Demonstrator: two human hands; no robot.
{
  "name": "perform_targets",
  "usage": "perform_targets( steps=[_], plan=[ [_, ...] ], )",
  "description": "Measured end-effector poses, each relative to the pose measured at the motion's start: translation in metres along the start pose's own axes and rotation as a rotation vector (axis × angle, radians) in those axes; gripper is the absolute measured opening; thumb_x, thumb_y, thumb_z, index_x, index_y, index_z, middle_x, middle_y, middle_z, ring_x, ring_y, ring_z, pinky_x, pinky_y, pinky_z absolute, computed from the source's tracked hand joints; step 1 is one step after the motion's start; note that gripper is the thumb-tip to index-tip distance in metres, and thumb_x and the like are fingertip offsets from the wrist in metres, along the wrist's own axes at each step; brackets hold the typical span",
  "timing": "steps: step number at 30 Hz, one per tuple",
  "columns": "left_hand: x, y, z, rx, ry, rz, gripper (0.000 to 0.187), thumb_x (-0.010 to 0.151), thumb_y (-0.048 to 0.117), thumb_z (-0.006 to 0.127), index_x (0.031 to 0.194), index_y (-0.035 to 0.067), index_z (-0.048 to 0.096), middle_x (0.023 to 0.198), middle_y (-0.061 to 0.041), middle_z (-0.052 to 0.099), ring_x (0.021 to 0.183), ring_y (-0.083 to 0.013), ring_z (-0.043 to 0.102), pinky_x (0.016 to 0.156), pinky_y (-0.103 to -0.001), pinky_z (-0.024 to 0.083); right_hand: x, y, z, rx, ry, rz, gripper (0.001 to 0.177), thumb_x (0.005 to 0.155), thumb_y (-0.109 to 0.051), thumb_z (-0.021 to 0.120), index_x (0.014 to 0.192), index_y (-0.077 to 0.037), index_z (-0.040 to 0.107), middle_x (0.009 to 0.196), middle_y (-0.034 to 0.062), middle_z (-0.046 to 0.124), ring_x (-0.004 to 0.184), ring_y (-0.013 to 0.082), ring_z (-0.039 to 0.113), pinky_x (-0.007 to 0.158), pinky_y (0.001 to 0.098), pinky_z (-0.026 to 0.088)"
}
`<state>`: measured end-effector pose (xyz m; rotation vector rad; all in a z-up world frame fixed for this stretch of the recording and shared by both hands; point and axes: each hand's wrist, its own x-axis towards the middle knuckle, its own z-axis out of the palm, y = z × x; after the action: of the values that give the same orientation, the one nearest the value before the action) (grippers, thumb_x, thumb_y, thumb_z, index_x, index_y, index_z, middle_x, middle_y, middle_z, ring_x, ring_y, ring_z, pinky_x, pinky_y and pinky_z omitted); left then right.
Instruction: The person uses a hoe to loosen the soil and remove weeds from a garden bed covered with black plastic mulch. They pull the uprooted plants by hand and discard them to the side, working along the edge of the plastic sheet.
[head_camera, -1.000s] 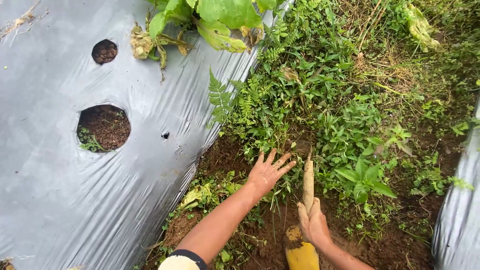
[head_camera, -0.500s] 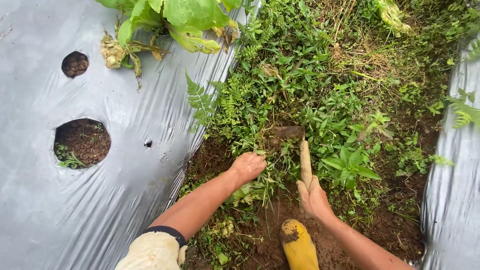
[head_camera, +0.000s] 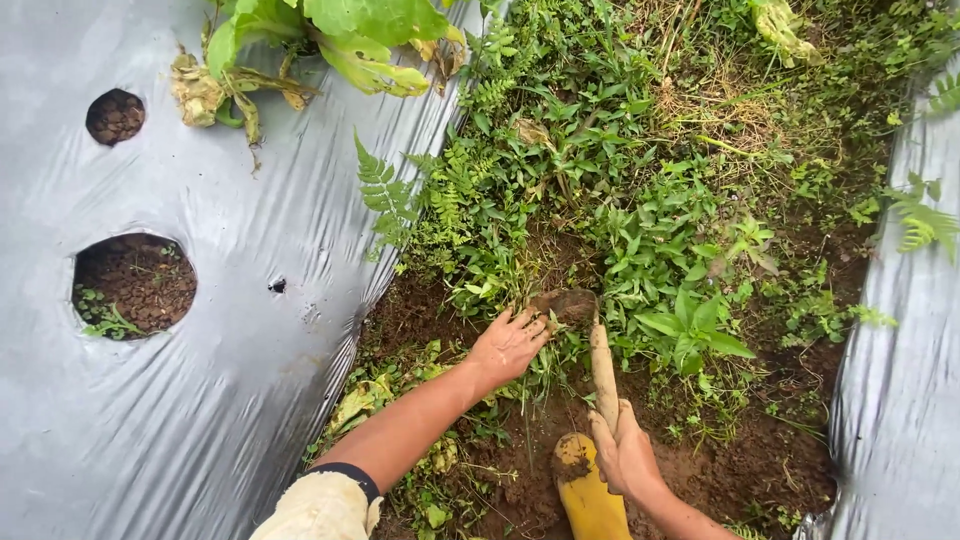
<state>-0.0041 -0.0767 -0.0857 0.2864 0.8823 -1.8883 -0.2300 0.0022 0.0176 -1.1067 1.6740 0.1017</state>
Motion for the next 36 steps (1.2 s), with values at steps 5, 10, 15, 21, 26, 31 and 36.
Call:
perform_targets(
  steps=[5,10,15,21,26,31,36],
  plan=[
    [0.014,0.009,-0.013,-0.069,0.068,0.129,0.064,0.107,0.032,0.033,0.161,0.009,0.007,0.17,-0.013,0.004,0.156,-0.0255,0.002,0.127,-0.038,0.005,0.002,-0.037,-0.012,-0.009,0.156,-0.093,0.039,0.104,-0.035,0.047,0.133,-0.009,0.047,0.08,0.0093,0.065,0.05,0.0148,0.052,0.037,0.0287,0.049],
    [-0.048,-0.02,0.046,-0.139,0.108,0.132,0.059,0.109,0.034,0.017,0.164,0.019,0.004,0.171,-0.002,-0.003,0.156,-0.019,0.004,0.127,-0.039,-0.002,0.031,-0.09,-0.057,0.274,0.464,-0.441,0.03,0.111,-0.015,0.043,0.133,0.004,0.04,0.066,0.0153,0.058,0.043,0.0205,0.052,0.039,0.0278,0.043],
    [-0.044,-0.008,0.039,-0.063,0.111,0.114,0.058,0.11,0.033,0.014,0.164,0.019,-0.004,0.17,0.001,-0.011,0.156,-0.0173,-0.002,0.126,-0.038,-0.006,0.029,-0.067,-0.036,0.173,0.414,-0.399,0.025,0.111,-0.015,0.043,0.13,0.001,0.039,0.07,0.015,0.06,0.044,0.0195,0.051,0.039,0.0274,0.043],
    [-0.031,0.03,-0.003,-0.561,0.092,0.13,0.057,0.108,0.028,0.014,0.164,0.021,0.008,0.171,0.003,0.001,0.156,-0.0206,0.003,0.125,-0.044,-0.004,0.014,-0.059,-0.021,0.079,0.193,-0.188,0.04,0.107,-0.024,0.046,0.128,0.01,0.045,0.069,0.0191,0.064,0.044,0.0243,0.062,0.035,0.0305,0.051],
    [-0.013,0.063,-0.021,-0.154,0.088,0.047,0.056,0.109,0.035,0.015,0.163,0.021,0.018,0.17,0.003,0.008,0.156,-0.0177,0.007,0.126,-0.04,0.001,0.033,-0.019,-0.02,-0.09,0.174,-0.251,0.048,0.103,-0.032,0.049,0.124,0.011,0.043,0.088,0.0363,0.065,0.058,0.0401,0.071,0.05,0.0518,0.056],
    [-0.017,0.089,-0.044,0.132,0.075,0.01,0.055,0.11,0.033,0.016,0.164,0.018,0.013,0.171,-0.003,0.004,0.156,-0.0207,0.001,0.126,-0.038,-0.002,-0.046,0.009,-0.007,0.009,0.123,-0.139,0.045,0.101,-0.018,0.046,0.134,0.012,0.039,0.096,0.0339,0.065,0.077,0.0397,0.068,0.072,0.0526,0.053],
    [-0.002,0.119,-0.067,0.379,0.052,0.009,0.051,0.112,0.032,0.017,0.16,0.016,0.021,0.17,-0.006,0.01,0.156,-0.0219,0.003,0.125,-0.036,0.0,-0.012,-0.014,-0.031,-0.055,0.195,-0.131,0.049,0.102,-0.03,0.053,0.134,0.006,0.045,0.082,0.0291,0.071,0.058,0.033,0.07,0.059,0.0497,0.058]
  ],
)
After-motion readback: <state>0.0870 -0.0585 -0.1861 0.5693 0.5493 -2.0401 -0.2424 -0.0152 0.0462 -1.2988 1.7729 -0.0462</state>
